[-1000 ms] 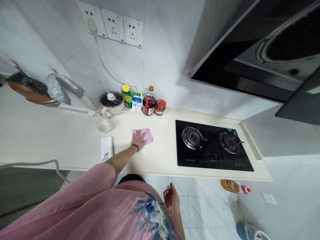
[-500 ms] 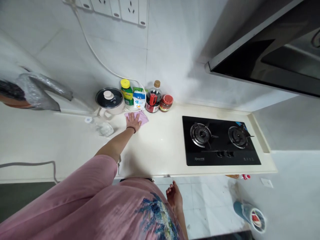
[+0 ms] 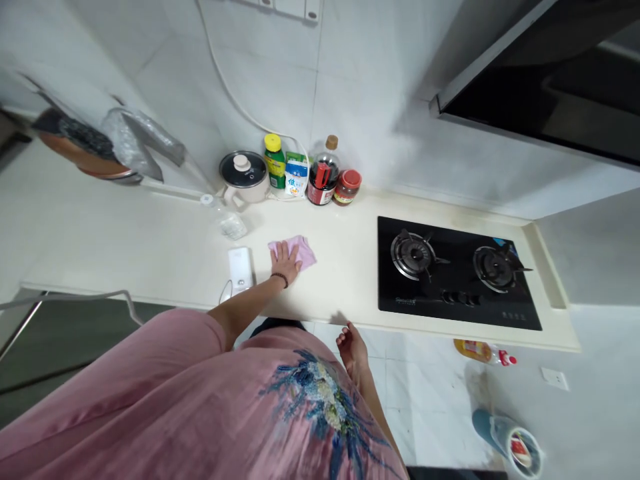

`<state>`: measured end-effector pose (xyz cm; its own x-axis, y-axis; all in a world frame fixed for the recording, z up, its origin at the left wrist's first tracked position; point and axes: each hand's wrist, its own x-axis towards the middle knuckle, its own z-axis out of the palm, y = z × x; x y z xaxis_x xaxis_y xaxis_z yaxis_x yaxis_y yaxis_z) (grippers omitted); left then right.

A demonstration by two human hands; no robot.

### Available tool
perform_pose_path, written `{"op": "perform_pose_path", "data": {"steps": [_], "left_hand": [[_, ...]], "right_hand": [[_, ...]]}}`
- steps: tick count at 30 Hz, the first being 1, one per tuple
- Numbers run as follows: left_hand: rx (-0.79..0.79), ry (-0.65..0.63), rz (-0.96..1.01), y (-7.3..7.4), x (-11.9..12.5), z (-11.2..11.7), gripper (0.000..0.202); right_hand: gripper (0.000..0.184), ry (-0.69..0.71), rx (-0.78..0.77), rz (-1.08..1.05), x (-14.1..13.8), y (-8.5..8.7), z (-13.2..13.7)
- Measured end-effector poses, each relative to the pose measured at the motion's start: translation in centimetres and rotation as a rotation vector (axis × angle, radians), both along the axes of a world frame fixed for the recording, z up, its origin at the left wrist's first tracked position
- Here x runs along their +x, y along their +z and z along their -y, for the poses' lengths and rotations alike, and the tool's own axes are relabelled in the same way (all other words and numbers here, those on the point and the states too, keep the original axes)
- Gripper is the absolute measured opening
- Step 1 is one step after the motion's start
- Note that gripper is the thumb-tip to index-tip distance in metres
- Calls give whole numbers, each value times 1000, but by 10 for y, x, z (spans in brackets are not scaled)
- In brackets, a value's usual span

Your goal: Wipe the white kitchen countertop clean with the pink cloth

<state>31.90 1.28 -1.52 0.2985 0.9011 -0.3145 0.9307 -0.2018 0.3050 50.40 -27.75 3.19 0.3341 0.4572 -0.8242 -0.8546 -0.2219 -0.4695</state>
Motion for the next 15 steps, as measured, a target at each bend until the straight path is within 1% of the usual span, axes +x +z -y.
{"op": "perform_pose_path", "data": {"steps": [3, 5, 8, 11, 13, 15], "left_hand": [[16, -66, 23, -4, -8, 59, 75], [22, -111, 29, -6, -16, 93, 75], [26, -178, 18, -7, -28, 130, 75], [42, -227, -11, -8, -37, 146, 75], [58, -252, -31, -8, -40, 148, 75], [71, -289, -42, -9, -40, 143, 75]], "right_hand": [[25, 47, -8, -1, 1, 1, 0], [24, 66, -21, -9, -1, 1, -1], [22, 76, -34, -27, -4, 3, -3], [19, 57, -39, -33, -6, 6, -5], [18, 22, -37, -34, -7, 9, -5], [17, -28, -44, -38, -6, 11, -2]]}}
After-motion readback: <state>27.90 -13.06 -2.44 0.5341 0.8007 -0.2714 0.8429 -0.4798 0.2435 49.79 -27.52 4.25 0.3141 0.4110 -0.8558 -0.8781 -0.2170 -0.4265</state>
